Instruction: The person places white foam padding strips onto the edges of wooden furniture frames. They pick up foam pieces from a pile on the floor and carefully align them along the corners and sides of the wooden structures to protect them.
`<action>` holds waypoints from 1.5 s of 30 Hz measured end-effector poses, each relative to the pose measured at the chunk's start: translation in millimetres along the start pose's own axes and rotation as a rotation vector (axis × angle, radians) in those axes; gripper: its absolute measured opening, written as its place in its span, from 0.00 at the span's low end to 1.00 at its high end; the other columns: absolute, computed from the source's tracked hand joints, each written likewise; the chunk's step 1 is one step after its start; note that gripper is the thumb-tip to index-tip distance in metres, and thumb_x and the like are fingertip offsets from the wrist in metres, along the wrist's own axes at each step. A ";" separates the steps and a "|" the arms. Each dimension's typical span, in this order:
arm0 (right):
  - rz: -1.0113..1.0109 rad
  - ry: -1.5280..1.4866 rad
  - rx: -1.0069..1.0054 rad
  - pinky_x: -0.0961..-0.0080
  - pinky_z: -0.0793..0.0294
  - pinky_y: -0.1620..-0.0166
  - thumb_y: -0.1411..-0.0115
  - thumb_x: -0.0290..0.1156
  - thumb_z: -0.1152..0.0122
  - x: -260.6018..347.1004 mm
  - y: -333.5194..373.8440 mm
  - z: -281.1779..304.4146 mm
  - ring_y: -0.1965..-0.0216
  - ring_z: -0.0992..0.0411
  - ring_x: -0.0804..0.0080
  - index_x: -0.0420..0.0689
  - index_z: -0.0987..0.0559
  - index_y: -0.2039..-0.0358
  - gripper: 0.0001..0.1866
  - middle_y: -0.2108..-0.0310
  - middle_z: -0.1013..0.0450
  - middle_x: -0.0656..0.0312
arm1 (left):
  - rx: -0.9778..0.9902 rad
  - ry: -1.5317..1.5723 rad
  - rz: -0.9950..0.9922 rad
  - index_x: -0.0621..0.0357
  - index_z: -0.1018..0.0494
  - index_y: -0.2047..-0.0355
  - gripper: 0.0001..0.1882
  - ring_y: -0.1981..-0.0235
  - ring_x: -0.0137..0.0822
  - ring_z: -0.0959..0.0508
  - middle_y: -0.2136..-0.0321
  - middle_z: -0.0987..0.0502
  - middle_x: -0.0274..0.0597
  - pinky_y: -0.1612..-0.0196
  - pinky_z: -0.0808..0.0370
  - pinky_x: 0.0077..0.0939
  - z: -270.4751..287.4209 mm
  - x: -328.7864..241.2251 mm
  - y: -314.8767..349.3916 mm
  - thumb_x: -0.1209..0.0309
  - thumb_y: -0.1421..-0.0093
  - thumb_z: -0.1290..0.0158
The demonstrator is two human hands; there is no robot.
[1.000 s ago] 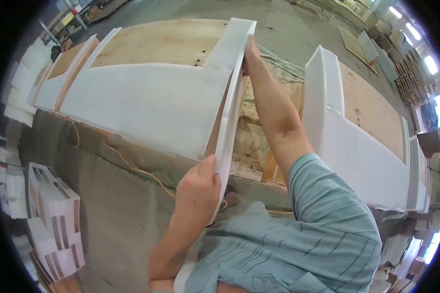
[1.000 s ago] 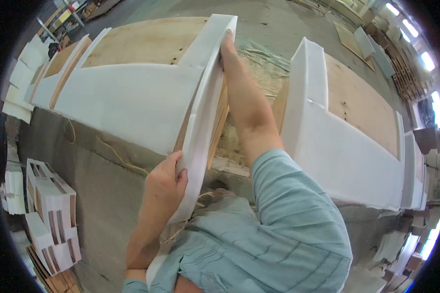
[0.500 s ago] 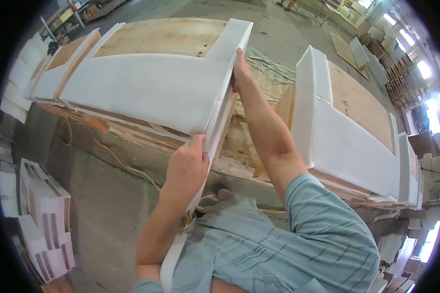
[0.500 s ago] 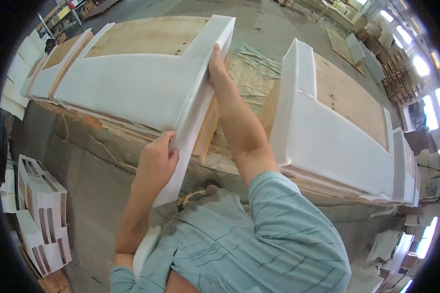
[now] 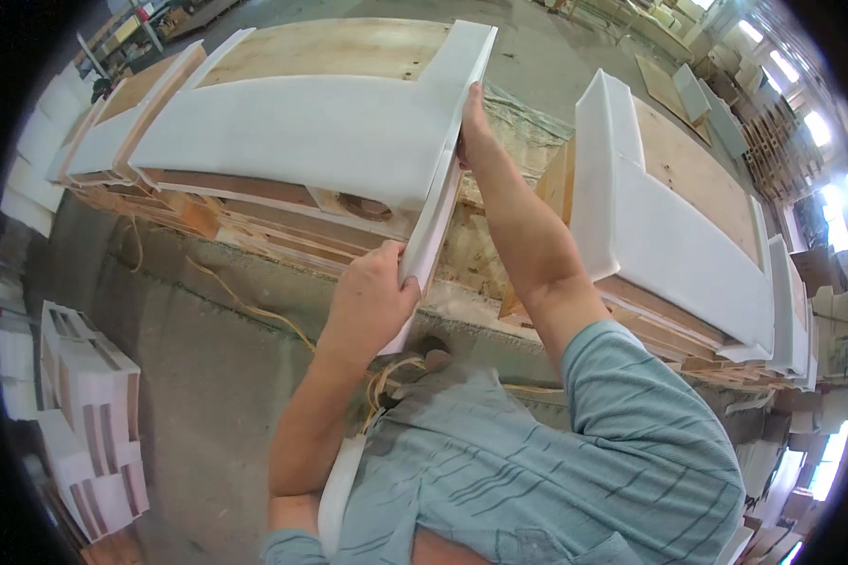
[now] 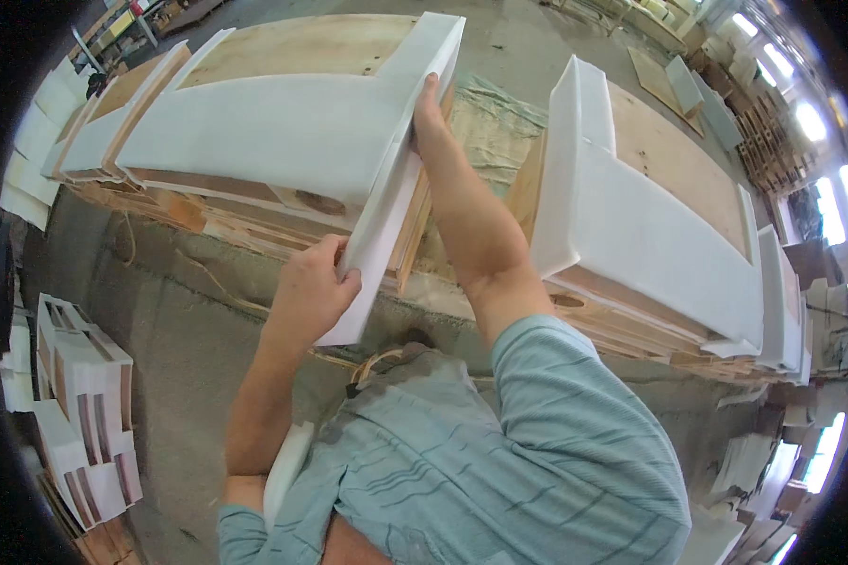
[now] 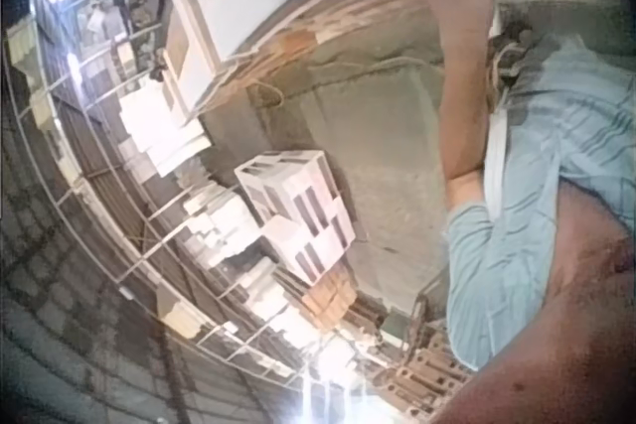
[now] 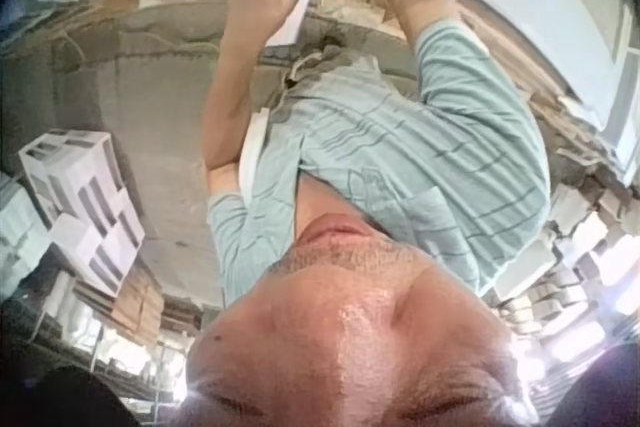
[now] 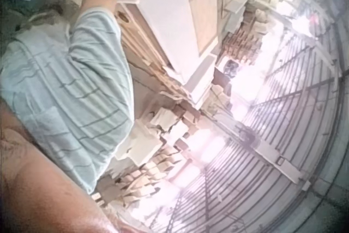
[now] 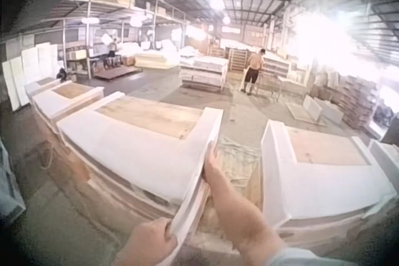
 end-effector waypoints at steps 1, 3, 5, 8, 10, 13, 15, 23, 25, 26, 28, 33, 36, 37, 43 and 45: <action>0.011 -0.031 0.009 0.50 0.49 0.37 0.41 0.72 0.77 1.1 7.6 -3.4 0.36 0.44 0.51 0.47 0.44 0.34 0.48 0.35 0.43 0.51 | 0.039 0.006 0.013 0.68 0.28 0.59 0.16 0.63 0.56 0.23 0.67 0.23 0.60 0.58 0.27 0.42 -1.3 -0.5 6.2 0.73 0.48 0.46; -0.019 -0.038 0.015 0.52 0.49 0.36 0.40 0.71 0.76 -5.7 12.8 -3.9 0.36 0.44 0.50 0.44 0.45 0.33 0.48 0.35 0.44 0.50 | 0.077 0.055 -0.026 0.70 0.29 0.60 0.16 0.64 0.57 0.24 0.68 0.24 0.61 0.58 0.28 0.44 -3.5 -4.8 16.8 0.72 0.48 0.47; -0.086 0.020 0.008 0.44 0.53 0.36 0.42 0.73 0.78 -6.7 5.0 3.5 0.36 0.45 0.49 0.47 0.45 0.33 0.49 0.35 0.44 0.51 | 0.057 0.036 -0.080 0.70 0.29 0.60 0.16 0.63 0.58 0.24 0.68 0.25 0.61 0.58 0.29 0.45 -4.7 -18.1 19.4 0.73 0.48 0.48; -0.131 0.000 0.038 0.38 0.57 0.38 0.44 0.75 0.81 -12.0 -1.8 2.8 0.35 0.47 0.47 0.50 0.45 0.33 0.50 0.34 0.45 0.52 | 0.067 -0.021 -0.092 0.70 0.29 0.61 0.15 0.61 0.59 0.25 0.67 0.26 0.62 0.57 0.30 0.46 -9.2 -23.7 21.4 0.74 0.48 0.49; -0.199 0.134 -0.038 0.34 0.47 0.46 0.45 0.77 0.82 -15.7 0.3 7.2 0.41 0.39 0.50 0.51 0.39 0.36 0.51 0.40 0.37 0.55 | 0.061 -0.013 -0.102 0.70 0.29 0.61 0.15 0.61 0.59 0.25 0.66 0.26 0.62 0.57 0.30 0.46 -10.6 -22.2 23.5 0.74 0.48 0.49; -0.099 0.122 -0.072 0.34 0.42 0.51 0.46 0.78 0.81 -20.2 -2.7 8.5 0.46 0.34 0.51 0.52 0.34 0.38 0.51 0.44 0.32 0.56 | 0.014 -0.046 -0.021 0.70 0.29 0.61 0.14 0.61 0.58 0.25 0.67 0.25 0.62 0.57 0.30 0.46 -1.5 -5.4 29.5 0.74 0.47 0.49; -0.019 0.074 -0.071 0.35 0.42 0.51 0.47 0.78 0.79 -24.1 -3.8 8.8 0.47 0.33 0.51 0.52 0.34 0.39 0.51 0.45 0.31 0.56 | 0.001 -0.051 0.010 0.70 0.28 0.61 0.14 0.62 0.57 0.25 0.67 0.25 0.61 0.57 0.29 0.45 2.5 2.9 33.1 0.74 0.46 0.49; -0.159 0.210 -0.183 0.31 0.45 0.51 0.48 0.79 0.74 -29.0 58.3 -3.0 0.48 0.34 0.50 0.53 0.33 0.40 0.50 0.46 0.31 0.55 | -0.054 -0.021 -0.035 0.71 0.27 0.63 0.14 0.65 0.56 0.24 0.68 0.24 0.60 0.59 0.28 0.43 12.5 6.1 43.5 0.72 0.45 0.49; -0.099 0.186 -0.191 0.33 0.45 0.51 0.49 0.80 0.74 -35.5 57.5 -5.1 0.49 0.34 0.50 0.53 0.32 0.41 0.51 0.47 0.31 0.55 | -0.060 -0.009 -0.029 0.71 0.27 0.63 0.14 0.65 0.56 0.23 0.69 0.24 0.60 0.60 0.28 0.42 14.6 6.7 47.0 0.71 0.45 0.49; -0.118 0.190 -0.195 0.34 0.45 0.51 0.50 0.80 0.74 -38.7 58.5 -4.3 0.50 0.34 0.51 0.53 0.32 0.41 0.51 0.48 0.31 0.56 | -0.071 0.006 -0.042 0.71 0.27 0.63 0.14 0.66 0.55 0.23 0.69 0.24 0.60 0.60 0.28 0.42 15.2 7.7 47.9 0.71 0.46 0.48; -0.198 0.217 -0.199 0.36 0.46 0.50 0.50 0.81 0.74 -36.0 69.0 -7.2 0.51 0.34 0.52 0.53 0.31 0.41 0.52 0.48 0.31 0.56 | -0.090 0.036 -0.067 0.70 0.27 0.64 0.13 0.67 0.55 0.23 0.71 0.24 0.59 0.61 0.28 0.41 17.1 10.9 47.0 0.71 0.46 0.48; -0.259 0.197 -0.124 0.36 0.48 0.48 0.51 0.82 0.77 -38.0 73.9 -5.2 0.44 0.38 0.52 0.53 0.34 0.39 0.54 0.43 0.34 0.57 | -0.045 0.004 -0.078 0.69 0.26 0.64 0.15 0.68 0.54 0.23 0.71 0.23 0.59 0.62 0.27 0.40 16.4 9.0 49.5 0.69 0.47 0.47; -0.223 0.172 -0.083 0.35 0.51 0.46 0.52 0.83 0.79 -40.8 92.8 -15.5 0.39 0.43 0.53 0.54 0.40 0.35 0.56 0.39 0.37 0.58 | -0.038 0.026 -0.012 0.68 0.26 0.65 0.14 0.65 0.56 0.23 0.70 0.23 0.60 0.59 0.28 0.44 17.6 18.6 63.3 0.69 0.47 0.47; -0.212 0.166 -0.079 0.36 0.51 0.46 0.52 0.83 0.79 -41.7 102.8 -19.5 0.38 0.44 0.53 0.54 0.40 0.35 0.56 0.39 0.37 0.58 | -0.027 0.044 0.029 0.68 0.26 0.65 0.14 0.63 0.57 0.24 0.70 0.23 0.60 0.57 0.28 0.46 18.4 23.7 70.5 0.69 0.47 0.47; -0.288 0.164 -0.229 0.41 0.45 0.48 0.52 0.82 0.72 -53.2 121.5 -17.8 0.46 0.37 0.55 0.56 0.35 0.39 0.53 0.46 0.34 0.57 | -0.064 0.222 0.172 0.66 0.26 0.64 0.13 0.70 0.52 0.22 0.75 0.23 0.56 0.64 0.27 0.40 14.7 58.9 102.7 0.70 0.48 0.45; -0.292 0.141 -0.257 0.44 0.41 0.49 0.54 0.83 0.69 -51.8 119.5 -13.3 0.49 0.35 0.56 0.55 0.32 0.41 0.52 0.50 0.32 0.56 | -0.147 0.360 0.127 0.66 0.27 0.65 0.12 0.72 0.50 0.22 0.77 0.24 0.55 0.66 0.26 0.38 10.5 65.8 102.5 0.70 0.47 0.45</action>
Point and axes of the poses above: each hand's wrist, its own y-axis away from the middle knuckle, its own z-axis out of the back of the hand, x = y × z, the point moved 5 cm from there along -y, towards the middle knuckle
